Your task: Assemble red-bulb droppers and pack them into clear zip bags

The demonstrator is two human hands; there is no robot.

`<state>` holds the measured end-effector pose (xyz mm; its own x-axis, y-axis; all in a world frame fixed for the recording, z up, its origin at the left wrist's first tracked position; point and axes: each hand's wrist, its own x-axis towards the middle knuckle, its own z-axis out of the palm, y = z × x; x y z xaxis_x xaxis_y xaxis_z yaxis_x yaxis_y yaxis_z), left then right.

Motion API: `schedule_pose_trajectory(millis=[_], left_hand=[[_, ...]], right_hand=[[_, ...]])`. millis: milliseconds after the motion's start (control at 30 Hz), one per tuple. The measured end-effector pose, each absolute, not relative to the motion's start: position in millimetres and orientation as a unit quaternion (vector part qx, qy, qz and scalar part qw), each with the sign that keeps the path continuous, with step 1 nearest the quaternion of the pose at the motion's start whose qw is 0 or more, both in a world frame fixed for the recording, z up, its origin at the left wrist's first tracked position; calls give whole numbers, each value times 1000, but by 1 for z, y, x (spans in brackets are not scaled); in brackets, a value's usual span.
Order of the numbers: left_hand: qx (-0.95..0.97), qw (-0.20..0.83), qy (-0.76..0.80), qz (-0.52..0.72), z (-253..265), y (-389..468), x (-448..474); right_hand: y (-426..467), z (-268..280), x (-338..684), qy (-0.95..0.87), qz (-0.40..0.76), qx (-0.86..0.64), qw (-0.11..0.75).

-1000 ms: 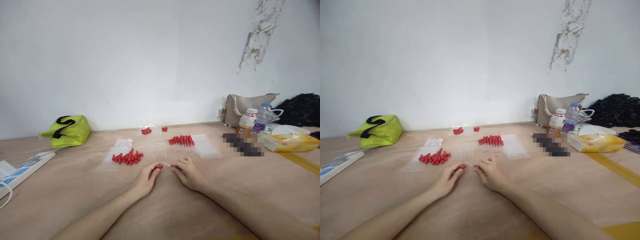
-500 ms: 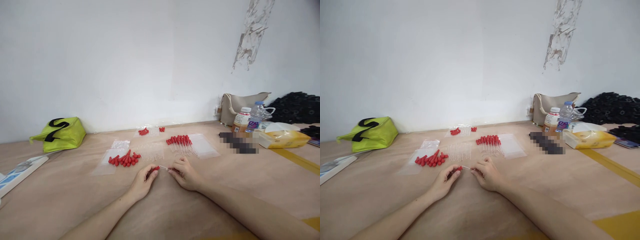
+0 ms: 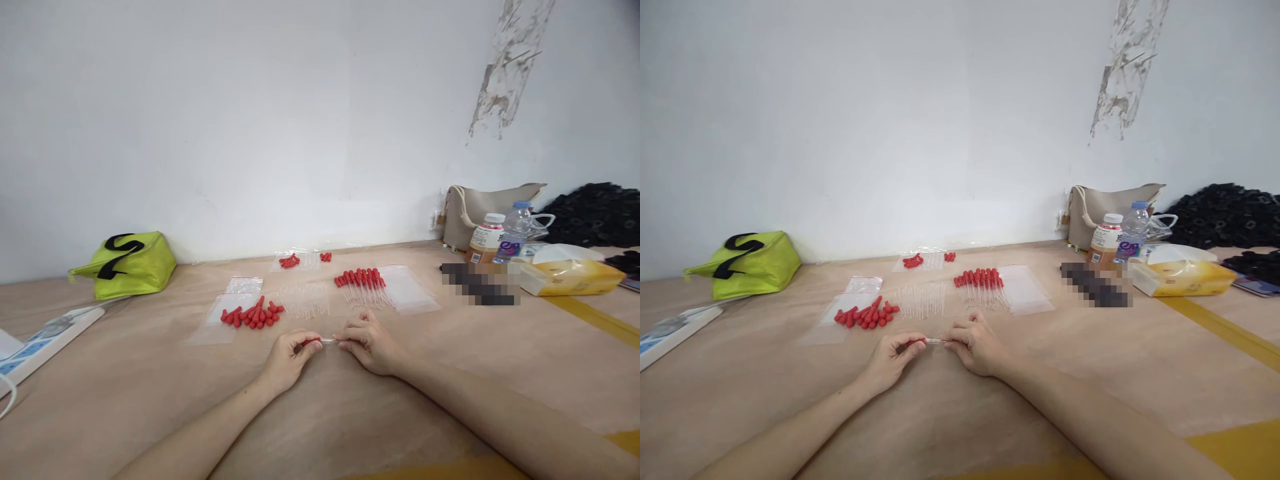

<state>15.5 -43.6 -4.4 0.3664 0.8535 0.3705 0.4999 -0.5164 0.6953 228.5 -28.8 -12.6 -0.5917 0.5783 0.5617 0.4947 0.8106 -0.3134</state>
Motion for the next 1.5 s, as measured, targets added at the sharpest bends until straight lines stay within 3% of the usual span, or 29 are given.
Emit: schedule_pose_trajectory(millis=[467, 833, 1167, 1367, 1500], left_hand=[[840, 115, 431, 308, 3, -49, 19], [881, 96, 359, 294, 1, -47, 18], [903, -28, 305, 302, 3, -37, 10], [869, 18, 370, 329, -1, -36, 5], [839, 61, 427, 332, -3, -38, 5]], right_hand=[[-33, -8, 222, -886, -23, -329, 326], [-40, -4, 214, -895, 22, -358, 266], [-43, 0, 209, -891, 26, -381, 246], [-48, 16, 211, -892, -17, -399, 210], [-29, 19, 230, -826, 17, -507, 245]])
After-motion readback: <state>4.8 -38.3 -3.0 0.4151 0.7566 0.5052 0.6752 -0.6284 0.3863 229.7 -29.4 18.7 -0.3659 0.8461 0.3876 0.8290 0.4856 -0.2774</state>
